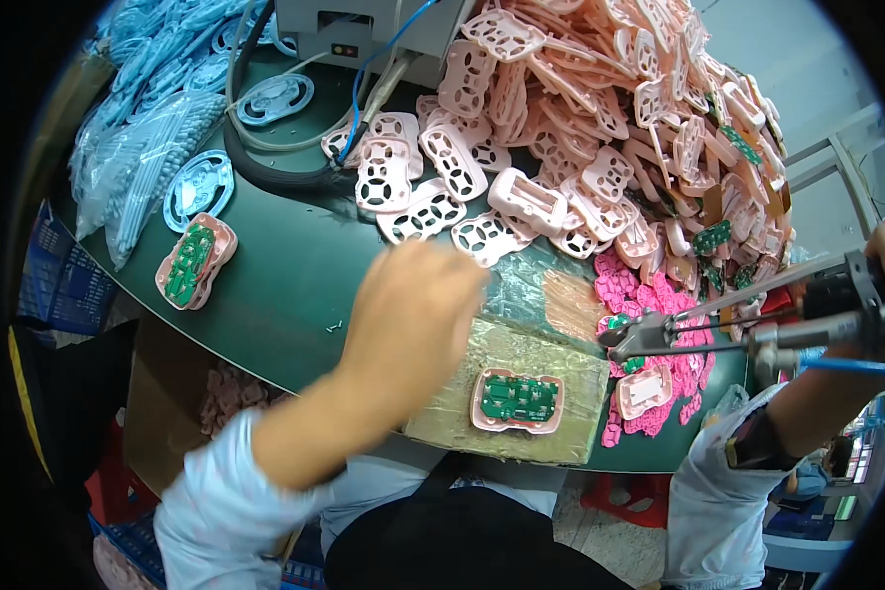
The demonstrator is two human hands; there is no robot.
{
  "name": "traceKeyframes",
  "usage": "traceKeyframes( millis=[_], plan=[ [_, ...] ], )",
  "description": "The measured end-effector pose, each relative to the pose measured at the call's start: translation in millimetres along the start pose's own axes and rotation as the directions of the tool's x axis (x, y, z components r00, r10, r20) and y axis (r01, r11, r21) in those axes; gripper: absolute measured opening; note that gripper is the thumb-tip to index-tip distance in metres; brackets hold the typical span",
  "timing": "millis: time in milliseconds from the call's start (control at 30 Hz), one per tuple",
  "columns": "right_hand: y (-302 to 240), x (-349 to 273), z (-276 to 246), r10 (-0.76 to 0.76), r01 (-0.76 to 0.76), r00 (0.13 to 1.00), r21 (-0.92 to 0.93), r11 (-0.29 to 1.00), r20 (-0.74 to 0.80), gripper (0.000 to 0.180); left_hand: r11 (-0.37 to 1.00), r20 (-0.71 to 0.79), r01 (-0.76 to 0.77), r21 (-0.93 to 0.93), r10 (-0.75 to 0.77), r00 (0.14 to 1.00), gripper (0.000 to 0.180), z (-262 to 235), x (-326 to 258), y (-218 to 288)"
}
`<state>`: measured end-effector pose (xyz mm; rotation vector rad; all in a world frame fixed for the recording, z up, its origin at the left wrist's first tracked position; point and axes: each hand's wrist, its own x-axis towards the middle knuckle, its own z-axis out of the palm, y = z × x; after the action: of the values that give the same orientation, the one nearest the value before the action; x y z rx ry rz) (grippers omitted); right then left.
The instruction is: The person assembles small electronic devices by placing a green circuit board into a pink plastic housing, securing it with a screwdriver, and then closing the housing with a pink cover. The process is repeated for multiple units on a green workbench.
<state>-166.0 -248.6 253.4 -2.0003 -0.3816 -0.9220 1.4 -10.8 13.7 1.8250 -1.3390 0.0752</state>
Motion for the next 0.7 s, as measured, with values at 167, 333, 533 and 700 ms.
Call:
traceKeyframes(
  millis=[167, 333, 533, 700],
  plan=[
    [10, -10, -7, 0.193, -0.187, 0.961, 0.048, 0.981, -0.199, 0.032, 0.908, 0.232, 0.036, 0.417, -0.145, 0.962, 0.044, 34, 61, -24],
    [29, -24, -25, 0.307, -0.311, 0.924, 0.022, 0.950, -0.228, 0.056, 0.912, 0.225, 0.151, 0.380, -0.250, 0.942, 0.051, 37, 59, -26],
    [29, -43, -84, 0.483, -0.526, 0.831, -0.105, 0.844, -0.276, 0.064, 0.922, 0.220, 0.379, -0.078, -0.355, 0.908, 0.032, 22, 55, -31],
    [28, -74, -72, 0.267, -0.367, 0.859, -0.161, 0.916, -0.437, 0.053, 0.767, 0.112, 0.522, -0.372, -0.521, 0.846, 0.012, -24, 21, -48]
  ],
)
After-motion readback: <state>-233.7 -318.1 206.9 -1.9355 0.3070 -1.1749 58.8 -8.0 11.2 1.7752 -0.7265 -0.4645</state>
